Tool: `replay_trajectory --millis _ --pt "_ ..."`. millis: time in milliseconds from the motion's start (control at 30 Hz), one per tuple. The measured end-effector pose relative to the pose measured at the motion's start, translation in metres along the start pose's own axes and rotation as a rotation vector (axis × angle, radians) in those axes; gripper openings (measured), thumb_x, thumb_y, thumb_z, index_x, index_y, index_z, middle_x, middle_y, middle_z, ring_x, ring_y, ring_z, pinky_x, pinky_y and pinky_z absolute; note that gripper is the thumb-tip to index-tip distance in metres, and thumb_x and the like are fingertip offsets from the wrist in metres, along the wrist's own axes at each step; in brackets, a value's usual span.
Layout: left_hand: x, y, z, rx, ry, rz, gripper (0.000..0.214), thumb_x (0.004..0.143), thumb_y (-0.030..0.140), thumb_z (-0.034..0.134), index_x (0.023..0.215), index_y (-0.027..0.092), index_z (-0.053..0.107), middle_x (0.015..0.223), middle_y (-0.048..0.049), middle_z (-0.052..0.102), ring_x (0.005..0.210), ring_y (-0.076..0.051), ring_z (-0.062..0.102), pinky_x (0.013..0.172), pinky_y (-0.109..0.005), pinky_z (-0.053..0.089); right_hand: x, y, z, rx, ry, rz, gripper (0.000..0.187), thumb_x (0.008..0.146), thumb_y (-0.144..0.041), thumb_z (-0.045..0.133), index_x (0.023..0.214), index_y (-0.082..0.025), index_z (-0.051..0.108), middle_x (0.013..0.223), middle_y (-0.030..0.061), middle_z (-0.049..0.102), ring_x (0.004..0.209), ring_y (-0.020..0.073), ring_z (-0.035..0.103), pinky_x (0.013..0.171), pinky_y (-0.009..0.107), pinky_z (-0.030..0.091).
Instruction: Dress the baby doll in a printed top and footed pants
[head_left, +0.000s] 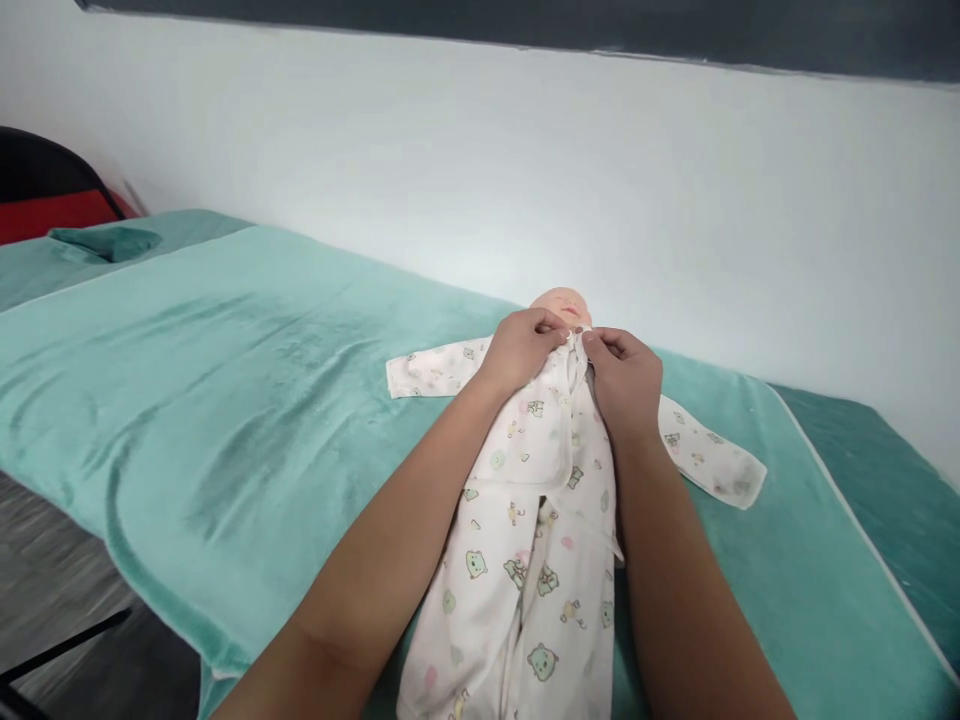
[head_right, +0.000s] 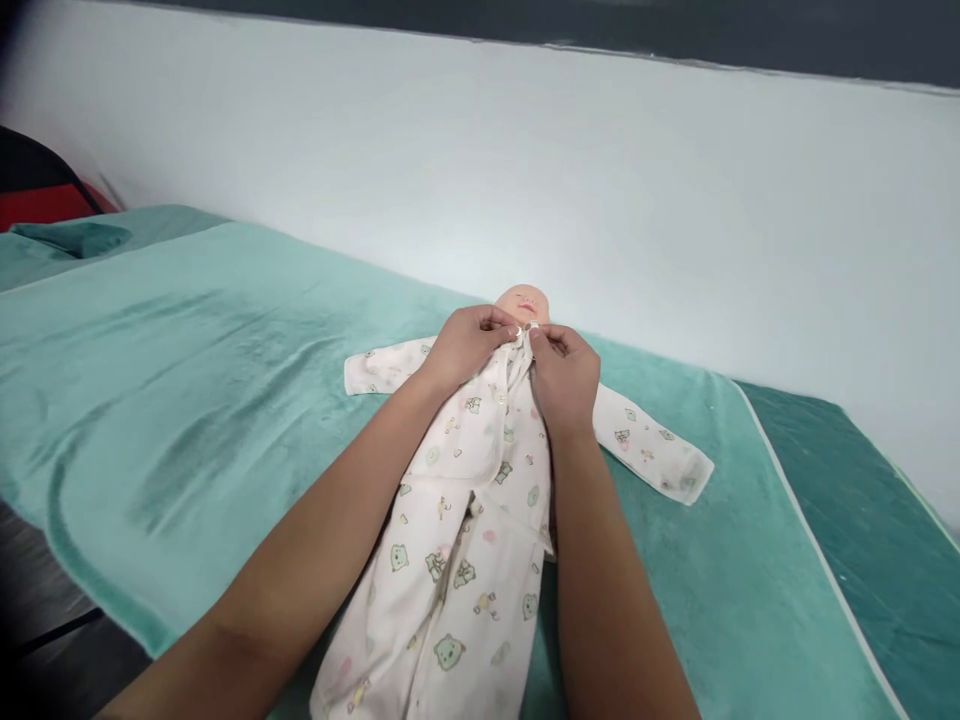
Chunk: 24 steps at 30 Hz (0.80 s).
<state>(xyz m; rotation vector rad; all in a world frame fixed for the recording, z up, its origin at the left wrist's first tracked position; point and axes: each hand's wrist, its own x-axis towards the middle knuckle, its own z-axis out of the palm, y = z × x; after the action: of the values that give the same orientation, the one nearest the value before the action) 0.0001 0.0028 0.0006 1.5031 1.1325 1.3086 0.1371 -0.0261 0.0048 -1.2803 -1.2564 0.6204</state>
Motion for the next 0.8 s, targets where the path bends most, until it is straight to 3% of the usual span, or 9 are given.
replay_trajectory --millis 500,800 --pt "-0.003 -0.008 -0.004 0.028 0.004 0.051 0.004 0.082 0.019 0.066 0.080 0.017 0.063 0.088 -0.0036 0.071 0.082 -0.015 0.065 0.079 -0.030 0.048 -0.002 0.002 -0.003 -0.092 -0.110 -0.059 0.019 0.078 -0.029 0.069 0.092 -0.019 0.078 0.094 0.0046 0.077 0.090 0.0217 0.069 0.089 0.037 0.053" --pt "-0.006 0.000 -0.006 0.053 -0.014 0.022 0.019 0.085 0.035 0.063 0.076 0.018 0.062 0.081 -0.0006 0.068 0.076 -0.014 0.060 0.072 -0.027 0.045 -0.004 -0.002 -0.006 -0.428 -0.223 -0.439 0.024 0.091 -0.024 0.051 0.091 -0.021 0.075 0.099 0.0084 0.075 0.097 0.0252 0.067 0.089 0.041 0.050"
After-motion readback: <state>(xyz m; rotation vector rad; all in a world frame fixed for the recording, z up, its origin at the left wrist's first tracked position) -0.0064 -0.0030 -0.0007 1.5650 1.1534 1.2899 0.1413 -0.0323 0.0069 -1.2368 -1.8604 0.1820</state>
